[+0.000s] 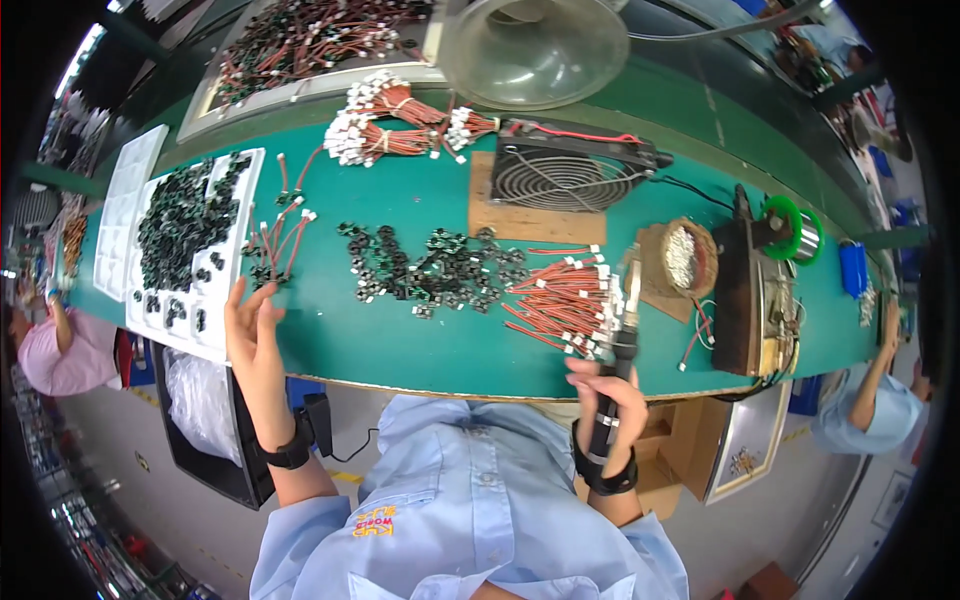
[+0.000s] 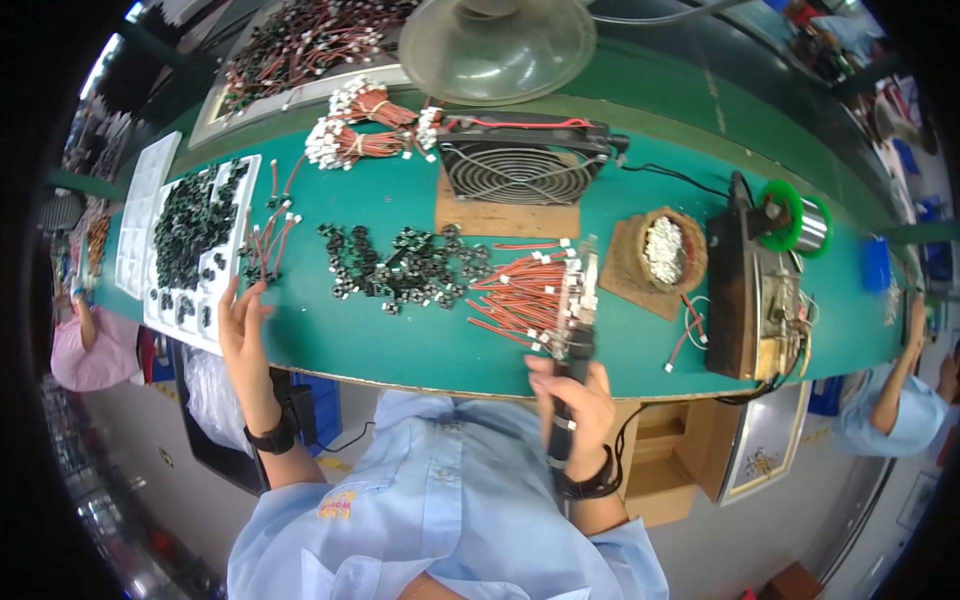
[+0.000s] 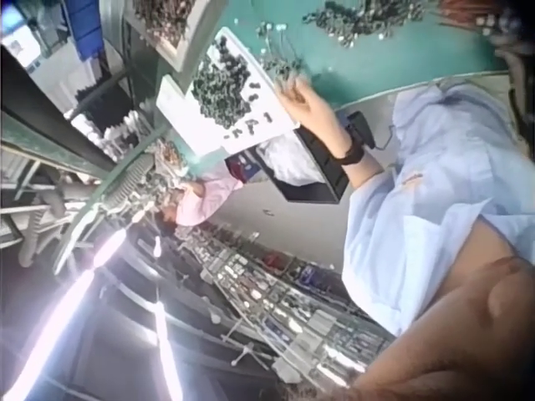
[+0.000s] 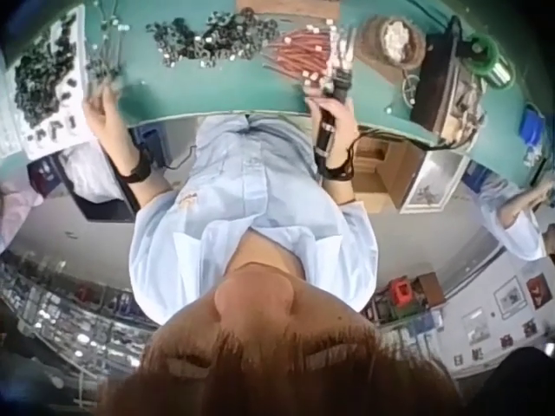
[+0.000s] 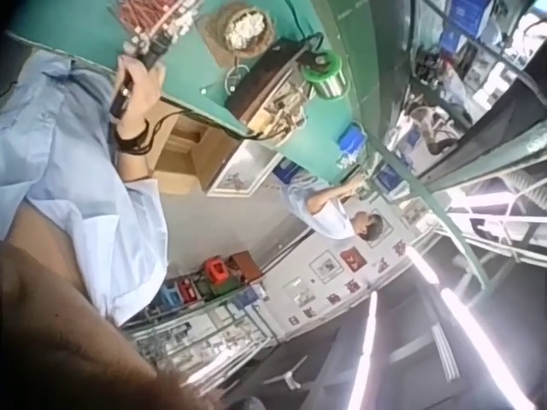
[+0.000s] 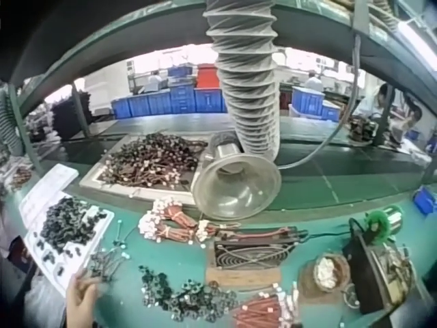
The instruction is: Soldering small electronic components and wires at a factory workbench.
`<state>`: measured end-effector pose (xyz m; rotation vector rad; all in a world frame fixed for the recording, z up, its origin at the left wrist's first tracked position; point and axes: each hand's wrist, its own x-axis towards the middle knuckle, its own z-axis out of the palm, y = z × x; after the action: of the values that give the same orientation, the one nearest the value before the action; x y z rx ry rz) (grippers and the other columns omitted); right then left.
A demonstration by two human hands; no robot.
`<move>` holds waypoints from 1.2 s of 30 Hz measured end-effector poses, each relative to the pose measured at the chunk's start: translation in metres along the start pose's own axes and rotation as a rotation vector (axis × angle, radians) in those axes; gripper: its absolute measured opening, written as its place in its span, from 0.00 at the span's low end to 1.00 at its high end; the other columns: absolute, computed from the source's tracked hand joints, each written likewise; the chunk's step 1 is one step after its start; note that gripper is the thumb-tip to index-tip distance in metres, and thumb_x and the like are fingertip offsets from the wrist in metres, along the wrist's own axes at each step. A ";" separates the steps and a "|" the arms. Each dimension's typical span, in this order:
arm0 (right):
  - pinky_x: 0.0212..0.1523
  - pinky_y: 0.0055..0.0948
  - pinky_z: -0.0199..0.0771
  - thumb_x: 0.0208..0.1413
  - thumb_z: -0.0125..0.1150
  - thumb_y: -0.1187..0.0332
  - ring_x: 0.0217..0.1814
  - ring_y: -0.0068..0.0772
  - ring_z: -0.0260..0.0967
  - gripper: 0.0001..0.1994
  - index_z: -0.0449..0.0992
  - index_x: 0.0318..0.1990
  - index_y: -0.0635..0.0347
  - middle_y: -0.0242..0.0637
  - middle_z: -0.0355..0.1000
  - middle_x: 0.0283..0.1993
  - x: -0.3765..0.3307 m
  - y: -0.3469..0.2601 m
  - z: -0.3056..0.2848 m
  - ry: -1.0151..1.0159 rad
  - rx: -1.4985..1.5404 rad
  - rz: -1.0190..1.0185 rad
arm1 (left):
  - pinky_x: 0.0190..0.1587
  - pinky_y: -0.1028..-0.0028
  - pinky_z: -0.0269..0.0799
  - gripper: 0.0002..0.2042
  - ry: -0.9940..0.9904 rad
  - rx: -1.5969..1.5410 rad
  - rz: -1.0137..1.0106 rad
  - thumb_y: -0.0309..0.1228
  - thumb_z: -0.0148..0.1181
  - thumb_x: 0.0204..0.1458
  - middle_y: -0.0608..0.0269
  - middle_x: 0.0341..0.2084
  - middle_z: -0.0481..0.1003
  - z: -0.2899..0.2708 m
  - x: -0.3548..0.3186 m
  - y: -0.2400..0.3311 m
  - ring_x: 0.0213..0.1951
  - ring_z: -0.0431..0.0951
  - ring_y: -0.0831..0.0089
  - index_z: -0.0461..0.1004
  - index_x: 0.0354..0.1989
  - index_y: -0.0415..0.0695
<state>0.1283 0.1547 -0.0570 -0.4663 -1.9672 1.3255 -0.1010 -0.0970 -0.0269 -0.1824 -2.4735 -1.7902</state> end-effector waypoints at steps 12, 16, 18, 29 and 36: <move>0.42 0.31 0.53 0.40 0.55 0.76 0.33 0.30 0.64 0.14 0.69 0.38 0.52 0.29 0.66 0.28 0.024 -0.010 0.040 -0.078 -0.718 -0.286 | 0.45 0.69 0.58 0.08 -0.546 0.334 0.489 0.23 0.58 0.44 0.58 0.33 0.72 0.087 -0.071 0.060 0.37 0.71 0.63 0.73 0.35 0.41; 0.41 0.32 0.53 0.40 0.55 0.76 0.33 0.30 0.64 0.14 0.69 0.38 0.52 0.30 0.66 0.28 0.028 -0.010 0.043 -0.084 -0.678 -0.279 | 0.43 0.69 0.57 0.11 -0.597 0.369 0.548 0.25 0.59 0.44 0.60 0.33 0.70 0.107 -0.074 0.059 0.38 0.70 0.64 0.73 0.38 0.41; 0.41 0.32 0.53 0.40 0.55 0.76 0.32 0.31 0.63 0.14 0.69 0.38 0.53 0.30 0.66 0.28 0.031 -0.009 0.044 -0.109 -0.610 -0.274 | 0.43 0.69 0.57 0.12 -0.590 0.380 0.560 0.25 0.59 0.43 0.60 0.33 0.70 0.109 -0.072 0.061 0.37 0.69 0.63 0.72 0.38 0.41; 0.41 0.34 0.56 0.43 0.55 0.74 0.32 0.33 0.62 0.13 0.70 0.40 0.54 0.31 0.60 0.25 0.021 0.007 -0.056 0.207 -0.637 -0.313 | 0.48 0.61 0.61 0.15 -0.570 0.477 0.975 0.20 0.56 0.41 0.50 0.42 0.69 0.136 -0.103 0.074 0.45 0.68 0.54 0.70 0.41 0.38; 0.42 0.32 0.60 0.44 0.54 0.73 0.33 0.31 0.63 0.14 0.70 0.42 0.53 0.29 0.61 0.27 0.008 0.030 -0.075 0.357 -0.663 -0.369 | 0.53 0.60 0.62 0.15 -0.701 0.379 1.028 0.22 0.51 0.49 0.43 0.50 0.67 0.144 -0.118 0.087 0.50 0.68 0.48 0.70 0.46 0.36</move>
<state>0.1744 0.2206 -0.0649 -0.5616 -2.0196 0.3126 0.0283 0.0612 -0.0066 -1.8702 -2.2137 -0.8591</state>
